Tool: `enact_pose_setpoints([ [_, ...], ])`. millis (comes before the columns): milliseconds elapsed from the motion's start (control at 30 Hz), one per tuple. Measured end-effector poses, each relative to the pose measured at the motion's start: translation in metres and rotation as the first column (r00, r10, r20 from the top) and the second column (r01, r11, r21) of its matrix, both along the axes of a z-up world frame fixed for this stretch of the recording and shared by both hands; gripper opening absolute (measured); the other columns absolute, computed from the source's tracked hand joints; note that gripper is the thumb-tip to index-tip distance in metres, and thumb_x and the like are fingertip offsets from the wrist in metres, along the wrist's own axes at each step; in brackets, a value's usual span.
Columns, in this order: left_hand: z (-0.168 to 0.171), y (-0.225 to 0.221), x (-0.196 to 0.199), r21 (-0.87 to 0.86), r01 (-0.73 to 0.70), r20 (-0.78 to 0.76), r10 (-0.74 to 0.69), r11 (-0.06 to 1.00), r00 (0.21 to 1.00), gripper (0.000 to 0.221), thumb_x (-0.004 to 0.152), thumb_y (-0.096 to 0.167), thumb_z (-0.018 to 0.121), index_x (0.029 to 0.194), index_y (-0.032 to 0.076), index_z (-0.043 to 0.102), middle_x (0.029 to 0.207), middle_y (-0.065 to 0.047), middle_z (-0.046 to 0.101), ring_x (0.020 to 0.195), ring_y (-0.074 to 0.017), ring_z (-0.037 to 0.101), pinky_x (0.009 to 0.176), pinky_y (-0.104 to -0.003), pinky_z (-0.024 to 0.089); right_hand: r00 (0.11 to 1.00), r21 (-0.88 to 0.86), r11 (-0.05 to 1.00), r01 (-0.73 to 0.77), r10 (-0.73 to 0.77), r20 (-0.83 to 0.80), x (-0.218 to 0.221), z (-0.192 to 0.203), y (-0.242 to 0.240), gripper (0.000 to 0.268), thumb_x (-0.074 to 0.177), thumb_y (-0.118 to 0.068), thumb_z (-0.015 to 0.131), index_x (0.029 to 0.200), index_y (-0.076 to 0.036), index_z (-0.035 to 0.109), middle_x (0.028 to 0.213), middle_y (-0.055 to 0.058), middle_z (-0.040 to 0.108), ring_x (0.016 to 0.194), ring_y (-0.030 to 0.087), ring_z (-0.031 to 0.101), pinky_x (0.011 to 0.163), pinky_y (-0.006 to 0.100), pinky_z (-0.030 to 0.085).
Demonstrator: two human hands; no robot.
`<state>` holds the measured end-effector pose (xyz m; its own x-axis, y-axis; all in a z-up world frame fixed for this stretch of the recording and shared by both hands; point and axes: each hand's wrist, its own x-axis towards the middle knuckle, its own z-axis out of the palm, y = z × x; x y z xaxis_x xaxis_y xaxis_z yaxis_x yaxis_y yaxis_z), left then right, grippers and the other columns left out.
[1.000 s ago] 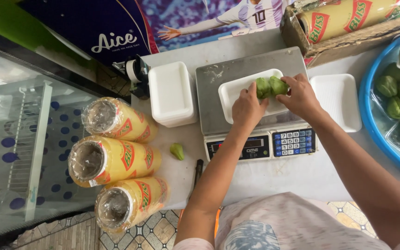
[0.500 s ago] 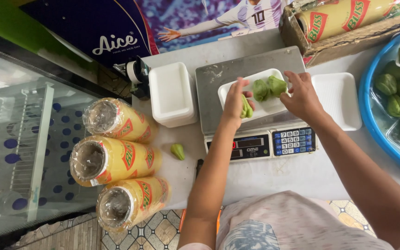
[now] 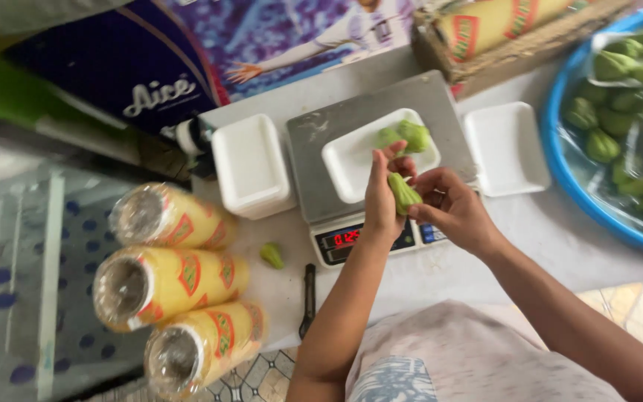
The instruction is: The person is weighing green vegetables on a digital scale and arranging them into small white trays for packaging.
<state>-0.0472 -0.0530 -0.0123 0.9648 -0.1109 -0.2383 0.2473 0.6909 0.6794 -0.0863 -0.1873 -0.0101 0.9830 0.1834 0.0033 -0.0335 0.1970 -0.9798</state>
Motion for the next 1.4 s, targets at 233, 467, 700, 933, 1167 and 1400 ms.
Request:
enact_pose_setpoints([
  [233,0.003,-0.054,-0.052,0.085,0.122,-0.087,-0.115,0.989,0.99,0.046,0.105,0.045,0.057,0.136,0.011,0.056,0.122,-0.01,0.068,0.106,-0.02,0.071,0.073,-0.024,0.061,0.979,0.041,0.978,0.205,-0.205,-0.005,-0.031,-0.018,-0.044,0.044,0.085,0.0,0.081,0.12,0.013,0.058,0.097,0.015,0.056,0.078,0.023,0.072,0.069,0.04,0.067],
  [467,-0.046,-0.076,-0.078,0.045,0.202,-0.143,-0.194,0.978,0.971,0.031,0.107,0.032,0.056,0.12,0.005,0.062,0.115,-0.019,0.074,0.103,-0.0273,0.073,0.088,-0.033,0.061,0.954,-0.189,0.944,0.269,-0.288,-0.082,-0.058,0.01,-0.098,0.025,0.095,-0.011,0.072,0.106,0.011,0.072,0.082,0.02,0.069,0.072,0.028,0.076,0.067,0.042,0.068],
  [700,-0.063,-0.095,-0.11,0.017,0.358,-0.223,-0.346,0.933,0.911,0.032,0.107,0.039,0.053,0.119,0.01,0.059,0.12,-0.021,0.074,0.109,-0.0254,0.073,0.087,-0.031,0.06,0.868,-0.417,0.78,0.467,-0.493,0.049,-0.044,-0.067,-0.238,0.021,0.101,-0.01,0.068,0.118,0.001,0.071,0.08,0.019,0.071,0.069,0.025,0.069,0.07,0.038,0.059],
  [933,-0.04,-0.127,-0.116,0.028,0.419,-0.229,-0.403,0.907,0.886,0.026,0.103,0.036,0.056,0.111,0.011,0.059,0.111,-0.019,0.075,0.098,-0.0238,0.072,0.084,-0.029,0.057,0.63,-0.791,0.147,0.593,-0.697,0.343,-0.004,-0.092,-0.359,0.03,0.094,-0.022,0.075,0.122,-0.015,0.067,0.116,0.013,0.049,0.108,0.036,0.056,0.088,0.047,0.05],
  [1167,-0.039,-0.165,-0.118,0.049,0.413,-0.228,-0.393,0.909,0.891,0.014,0.105,0.025,0.058,0.107,0.011,0.057,0.103,-0.017,0.076,0.092,-0.0197,0.076,0.082,-0.026,0.062,0.666,-0.892,0.086,0.445,-0.697,0.265,0.017,-0.118,-0.387,0.054,0.088,-0.023,0.088,0.127,-0.005,0.054,0.122,0.021,0.04,0.11,0.056,0.057,0.086,0.064,0.057],
  [1400,-0.065,-0.214,-0.118,0.127,0.405,-0.217,-0.374,0.905,0.902,0.023,0.097,0.019,0.069,0.08,0.01,0.058,0.085,-0.011,0.071,0.078,-0.0167,0.069,0.081,-0.032,0.062,0.678,-0.941,0.036,0.337,-0.703,0.216,0.019,-0.103,-0.387,0.046,0.089,-0.016,0.084,0.116,-0.006,0.048,0.119,0.02,0.04,0.113,0.054,0.05,0.087,0.062,0.054],
])
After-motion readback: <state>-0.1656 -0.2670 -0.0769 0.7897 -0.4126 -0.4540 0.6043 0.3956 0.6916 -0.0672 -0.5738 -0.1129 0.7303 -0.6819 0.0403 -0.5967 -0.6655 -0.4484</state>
